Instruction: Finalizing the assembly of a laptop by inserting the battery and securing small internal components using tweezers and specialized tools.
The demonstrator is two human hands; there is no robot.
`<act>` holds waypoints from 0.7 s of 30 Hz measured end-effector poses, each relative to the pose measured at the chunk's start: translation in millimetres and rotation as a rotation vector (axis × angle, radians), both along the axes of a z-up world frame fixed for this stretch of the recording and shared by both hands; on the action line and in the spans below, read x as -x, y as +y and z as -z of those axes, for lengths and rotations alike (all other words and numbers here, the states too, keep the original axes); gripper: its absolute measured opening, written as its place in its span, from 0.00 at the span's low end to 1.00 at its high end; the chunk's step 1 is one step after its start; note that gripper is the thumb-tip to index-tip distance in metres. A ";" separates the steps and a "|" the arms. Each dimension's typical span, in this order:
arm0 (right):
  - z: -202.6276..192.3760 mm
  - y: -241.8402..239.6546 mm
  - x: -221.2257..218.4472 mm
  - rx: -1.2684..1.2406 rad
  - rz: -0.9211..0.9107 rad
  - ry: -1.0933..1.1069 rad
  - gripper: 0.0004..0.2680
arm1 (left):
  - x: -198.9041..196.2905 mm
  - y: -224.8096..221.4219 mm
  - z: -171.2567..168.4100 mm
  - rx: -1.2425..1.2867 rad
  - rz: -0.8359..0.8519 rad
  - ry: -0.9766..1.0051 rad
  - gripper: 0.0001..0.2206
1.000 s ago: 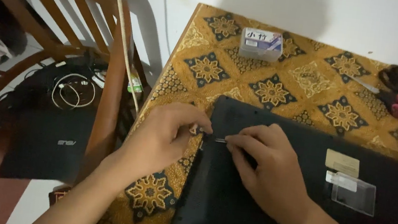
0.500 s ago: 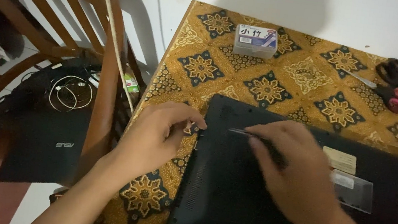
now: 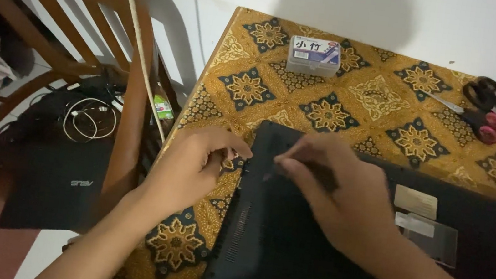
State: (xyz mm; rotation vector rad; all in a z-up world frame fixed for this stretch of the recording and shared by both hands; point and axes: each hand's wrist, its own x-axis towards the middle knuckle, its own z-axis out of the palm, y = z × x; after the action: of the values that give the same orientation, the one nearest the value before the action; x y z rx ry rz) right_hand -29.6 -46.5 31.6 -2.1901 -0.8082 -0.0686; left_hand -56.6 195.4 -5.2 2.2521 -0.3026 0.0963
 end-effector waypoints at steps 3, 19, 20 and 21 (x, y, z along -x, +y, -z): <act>10.5 11.1 -5.0 -0.052 -0.066 -0.069 0.06 | 0.1 0.7 1.7 0.016 -0.011 -0.018 0.21; -3.2 -11.2 0.0 0.194 0.036 -0.180 0.07 | -1.0 3.5 7.9 0.034 0.035 -0.079 0.23; -9.2 -20.8 1.1 0.172 0.059 -0.264 0.07 | -0.2 3.7 8.1 0.039 0.038 -0.082 0.23; -10.9 -43.7 0.6 0.173 0.055 -0.257 0.07 | -0.2 3.8 8.9 0.040 0.034 -0.074 0.23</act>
State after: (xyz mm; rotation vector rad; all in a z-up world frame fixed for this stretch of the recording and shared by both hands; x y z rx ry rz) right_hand -30.2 -90.2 42.5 -2.3989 -0.9245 -0.3238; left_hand -56.4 199.3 -14.1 2.2064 -0.3759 0.1666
